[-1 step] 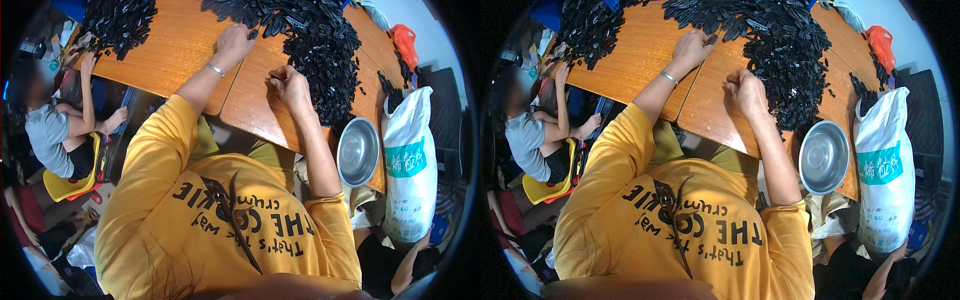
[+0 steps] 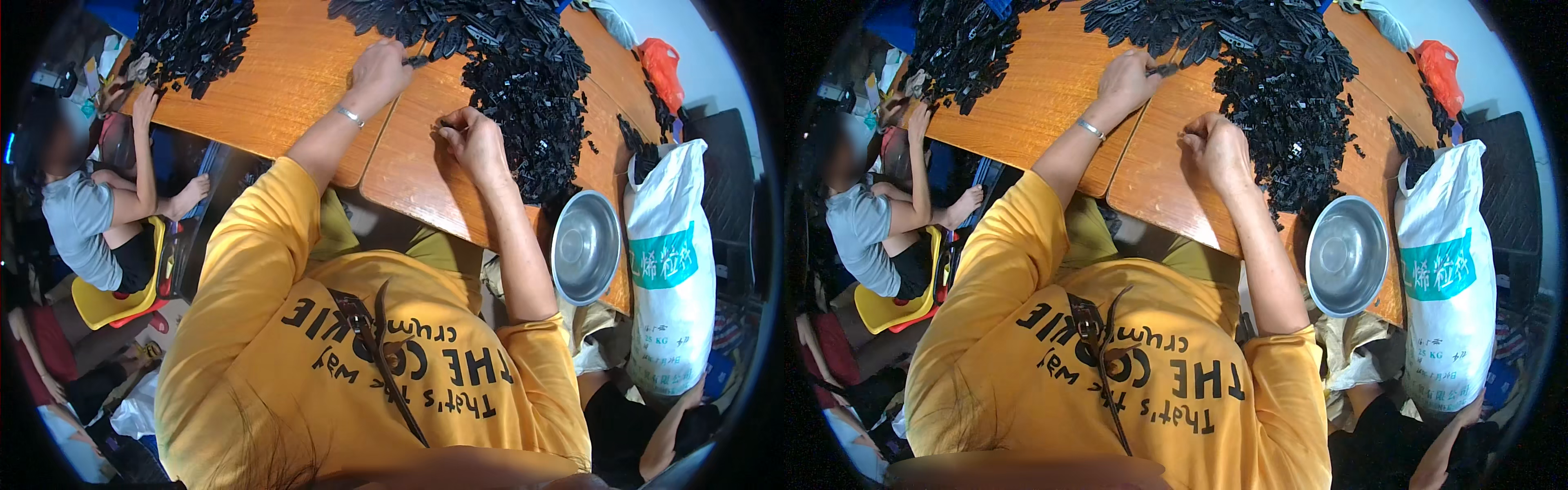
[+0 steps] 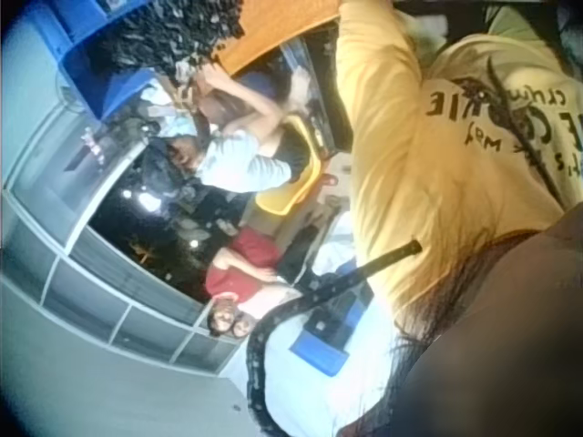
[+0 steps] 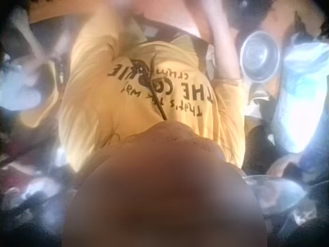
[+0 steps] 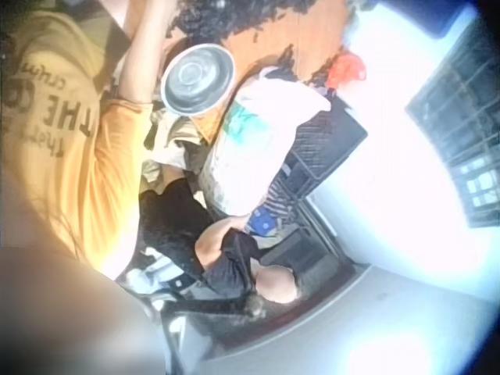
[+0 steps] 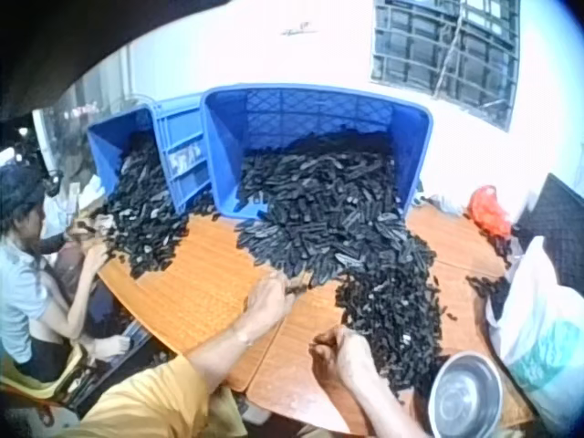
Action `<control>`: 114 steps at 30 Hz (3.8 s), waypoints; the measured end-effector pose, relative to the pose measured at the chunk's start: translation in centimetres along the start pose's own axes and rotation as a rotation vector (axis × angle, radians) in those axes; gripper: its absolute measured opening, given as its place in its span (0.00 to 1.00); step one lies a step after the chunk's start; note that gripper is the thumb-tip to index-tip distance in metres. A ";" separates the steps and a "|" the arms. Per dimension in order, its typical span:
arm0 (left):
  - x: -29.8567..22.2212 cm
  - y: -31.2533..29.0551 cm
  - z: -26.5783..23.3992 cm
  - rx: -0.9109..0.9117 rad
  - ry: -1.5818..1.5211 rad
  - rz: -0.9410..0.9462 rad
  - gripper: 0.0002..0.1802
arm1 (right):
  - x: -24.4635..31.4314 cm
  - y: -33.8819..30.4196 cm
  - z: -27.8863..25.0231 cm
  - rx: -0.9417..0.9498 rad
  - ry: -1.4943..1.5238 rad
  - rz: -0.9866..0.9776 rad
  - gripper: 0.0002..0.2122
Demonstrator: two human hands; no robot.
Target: The person assembles plastic components by picking up plastic parts from the table, attaching smaller pieces onto base parts by hand, and placing the assembled items down.
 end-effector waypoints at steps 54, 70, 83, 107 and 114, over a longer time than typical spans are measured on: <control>1.1 -15.8 -5.5 0.362 -1.057 0.028 0.20 | 3.7 -2.8 8.2 0.230 0.300 -0.023 0.14; 9.0 -14.1 -9.3 0.305 -0.364 0.033 0.11 | -0.8 -3.6 -5.0 -0.235 -0.685 0.052 0.17; 2.8 5.7 1.7 -0.160 -0.092 -0.018 0.15 | 2.6 -0.6 -1.5 -0.214 -0.327 -0.342 0.12; 2.7 -4.2 -0.1 0.107 -0.336 -0.071 0.09 | 2.0 -0.4 1.0 -0.019 -0.376 -0.173 0.10; 0.1 -8.6 1.3 0.511 -1.662 -0.207 0.10 | 7.0 -2.1 -0.9 -0.227 0.132 -0.296 0.11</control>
Point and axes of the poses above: each hand's wrist, its own y-axis towards the middle knuckle, its own z-axis out of the palm, x = y × z, the point moved 10 cm from there along y, towards the middle knuckle, and after that the axes turned 12 degrees about y, right-handed, at the moved point
